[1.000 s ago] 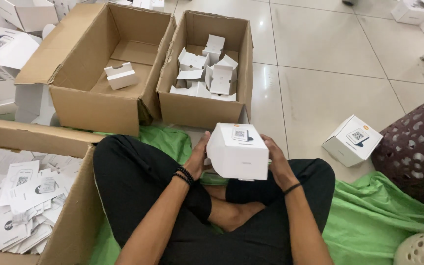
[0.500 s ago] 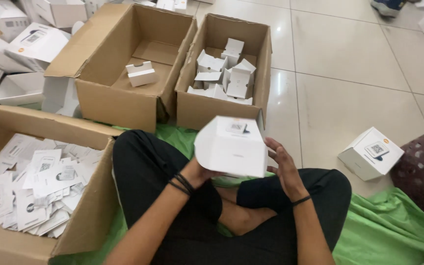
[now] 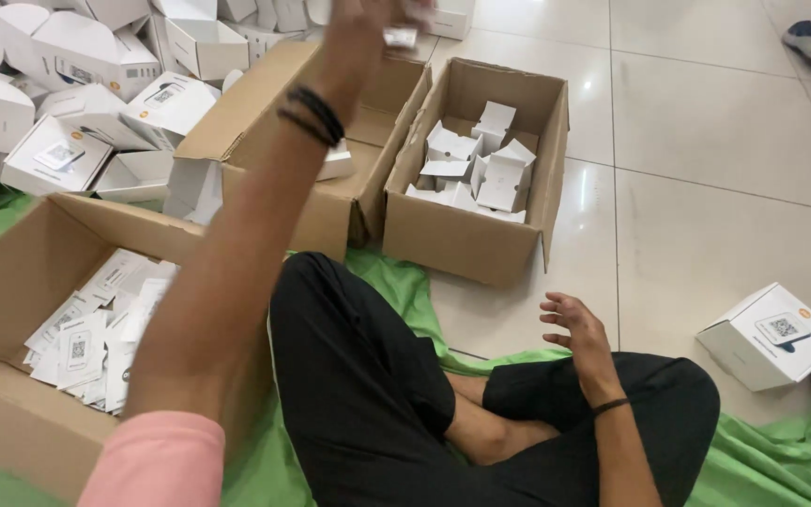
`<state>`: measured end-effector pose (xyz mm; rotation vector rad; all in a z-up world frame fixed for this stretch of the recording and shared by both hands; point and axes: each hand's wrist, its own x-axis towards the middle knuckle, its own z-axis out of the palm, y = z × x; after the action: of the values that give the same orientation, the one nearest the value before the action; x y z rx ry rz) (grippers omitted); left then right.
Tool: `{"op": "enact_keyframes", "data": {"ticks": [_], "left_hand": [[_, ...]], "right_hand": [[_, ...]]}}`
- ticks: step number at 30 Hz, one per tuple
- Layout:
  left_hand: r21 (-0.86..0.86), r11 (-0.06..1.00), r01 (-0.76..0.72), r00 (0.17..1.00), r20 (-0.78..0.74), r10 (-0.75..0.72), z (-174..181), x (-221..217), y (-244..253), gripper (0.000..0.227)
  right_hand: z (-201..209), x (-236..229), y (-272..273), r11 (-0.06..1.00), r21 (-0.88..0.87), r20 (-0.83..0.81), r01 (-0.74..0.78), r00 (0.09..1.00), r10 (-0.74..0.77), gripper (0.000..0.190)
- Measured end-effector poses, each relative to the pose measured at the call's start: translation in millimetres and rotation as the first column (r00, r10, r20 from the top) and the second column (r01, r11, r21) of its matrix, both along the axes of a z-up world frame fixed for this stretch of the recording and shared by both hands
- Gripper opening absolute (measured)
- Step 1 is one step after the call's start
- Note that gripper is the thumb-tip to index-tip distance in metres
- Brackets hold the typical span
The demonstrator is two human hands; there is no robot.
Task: The person packages small white boxes and instructional cards into larger shipping containers.
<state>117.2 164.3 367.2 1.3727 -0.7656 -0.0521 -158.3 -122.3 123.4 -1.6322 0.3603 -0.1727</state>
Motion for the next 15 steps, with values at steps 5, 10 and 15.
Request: {"op": "enact_keyframes", "data": {"ticks": [5, 10, 15], "left_hand": [[0.205, 0.971, 0.124, 0.986, -0.135, -0.098, -142.7, -38.3, -58.0, 0.030], [0.251, 0.948, 0.194, 0.928, -0.361, -0.094, -261.1, -72.8, -108.5, 0.028], [0.267, 0.915, 0.302, 0.877, -0.455, -0.157, -299.2, -105.4, -147.3, 0.030]], "right_hand": [[-5.3, -4.6, -12.4, 0.999, -0.038, -0.016, 0.011, 1.000, -0.012, 0.053], [8.4, -20.5, -37.4, 0.980, -0.103, 0.107, 0.170, 0.982, -0.159, 0.041], [8.7, -51.0, -106.2, 0.847, -0.319, 0.271, 0.424, 0.898, -0.347, 0.030]]}}
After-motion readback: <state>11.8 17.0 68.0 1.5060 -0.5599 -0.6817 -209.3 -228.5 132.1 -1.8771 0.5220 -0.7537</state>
